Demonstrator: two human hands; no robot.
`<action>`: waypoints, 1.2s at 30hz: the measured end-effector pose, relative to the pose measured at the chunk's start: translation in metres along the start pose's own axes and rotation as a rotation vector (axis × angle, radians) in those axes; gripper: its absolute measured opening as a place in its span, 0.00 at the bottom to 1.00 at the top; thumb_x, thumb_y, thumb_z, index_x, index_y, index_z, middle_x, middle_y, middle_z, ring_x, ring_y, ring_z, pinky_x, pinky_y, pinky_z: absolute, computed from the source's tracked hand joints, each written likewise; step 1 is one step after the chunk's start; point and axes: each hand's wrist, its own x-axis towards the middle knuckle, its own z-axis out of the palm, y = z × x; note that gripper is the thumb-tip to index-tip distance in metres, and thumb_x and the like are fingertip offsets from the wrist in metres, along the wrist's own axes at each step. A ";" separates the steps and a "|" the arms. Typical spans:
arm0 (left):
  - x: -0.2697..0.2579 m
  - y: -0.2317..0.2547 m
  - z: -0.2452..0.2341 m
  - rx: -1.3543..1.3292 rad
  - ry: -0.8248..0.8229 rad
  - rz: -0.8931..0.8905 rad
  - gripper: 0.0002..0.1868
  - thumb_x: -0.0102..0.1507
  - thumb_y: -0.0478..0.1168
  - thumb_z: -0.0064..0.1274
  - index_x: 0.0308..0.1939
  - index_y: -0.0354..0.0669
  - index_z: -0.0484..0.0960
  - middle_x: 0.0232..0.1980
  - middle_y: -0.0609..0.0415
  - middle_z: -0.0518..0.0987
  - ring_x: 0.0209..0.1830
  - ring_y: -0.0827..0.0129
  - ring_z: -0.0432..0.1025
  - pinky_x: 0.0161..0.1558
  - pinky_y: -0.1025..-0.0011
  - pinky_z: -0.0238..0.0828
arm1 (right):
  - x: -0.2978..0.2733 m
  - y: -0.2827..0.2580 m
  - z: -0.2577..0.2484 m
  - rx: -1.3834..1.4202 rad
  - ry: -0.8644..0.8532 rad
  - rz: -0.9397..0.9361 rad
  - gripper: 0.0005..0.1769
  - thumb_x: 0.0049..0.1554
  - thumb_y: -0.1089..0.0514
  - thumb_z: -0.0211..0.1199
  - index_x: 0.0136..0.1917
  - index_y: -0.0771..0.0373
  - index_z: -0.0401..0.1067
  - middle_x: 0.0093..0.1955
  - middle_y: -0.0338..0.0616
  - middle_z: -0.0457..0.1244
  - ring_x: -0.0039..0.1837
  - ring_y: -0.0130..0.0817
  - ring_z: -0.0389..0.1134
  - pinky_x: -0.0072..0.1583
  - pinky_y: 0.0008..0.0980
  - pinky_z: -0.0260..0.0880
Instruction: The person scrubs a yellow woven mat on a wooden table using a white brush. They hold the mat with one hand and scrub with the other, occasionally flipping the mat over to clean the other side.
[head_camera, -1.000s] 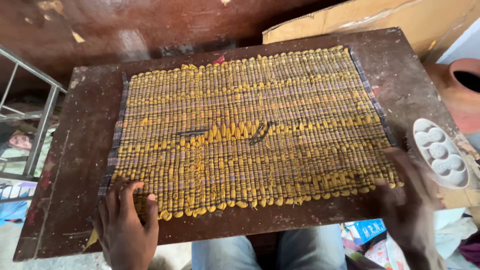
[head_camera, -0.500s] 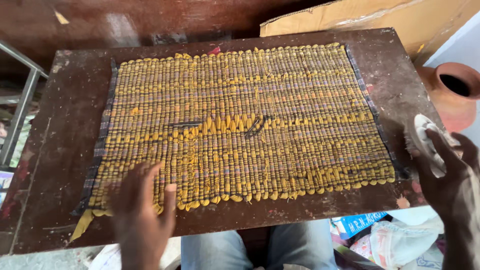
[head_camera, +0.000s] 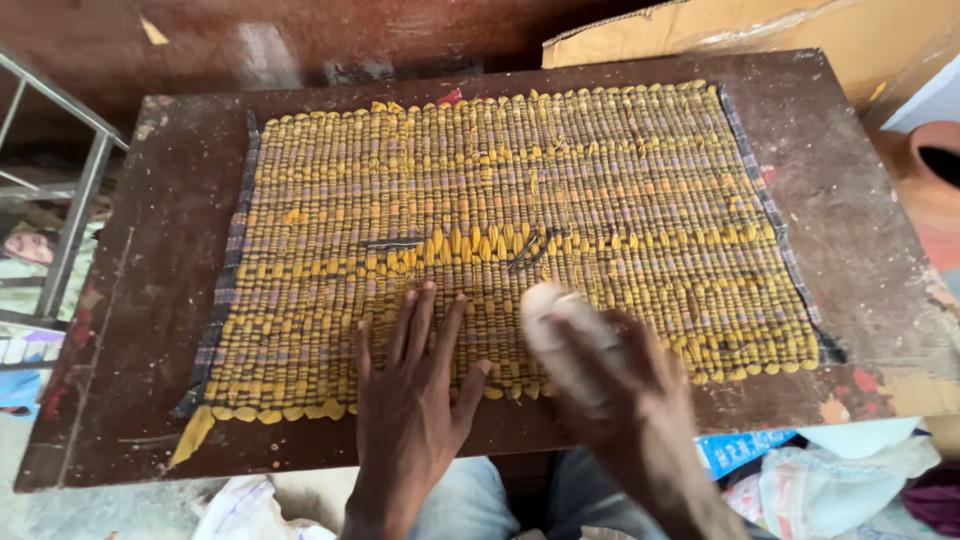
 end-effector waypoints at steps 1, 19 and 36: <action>-0.001 -0.001 0.000 -0.004 -0.017 -0.003 0.35 0.66 0.61 0.43 0.74 0.51 0.63 0.78 0.46 0.60 0.79 0.56 0.52 0.73 0.36 0.38 | 0.004 -0.015 0.002 -0.172 0.019 -0.117 0.34 0.50 0.49 0.70 0.70 0.48 0.71 0.66 0.46 0.64 0.60 0.40 0.69 0.55 0.38 0.71; -0.007 -0.010 0.016 0.087 -0.052 0.002 0.38 0.68 0.68 0.27 0.78 0.60 0.54 0.82 0.52 0.50 0.81 0.60 0.45 0.75 0.40 0.34 | 0.009 0.084 -0.084 -0.451 0.217 -0.113 0.25 0.62 0.59 0.68 0.71 0.63 0.71 0.69 0.46 0.65 0.69 0.45 0.63 0.64 0.39 0.68; -0.009 -0.013 0.022 0.072 -0.035 0.011 0.38 0.68 0.68 0.26 0.79 0.60 0.52 0.82 0.53 0.49 0.80 0.60 0.46 0.75 0.38 0.33 | 0.016 0.135 -0.113 -0.686 0.206 0.159 0.27 0.61 0.62 0.70 0.73 0.61 0.72 0.65 0.53 0.66 0.66 0.49 0.64 0.62 0.43 0.69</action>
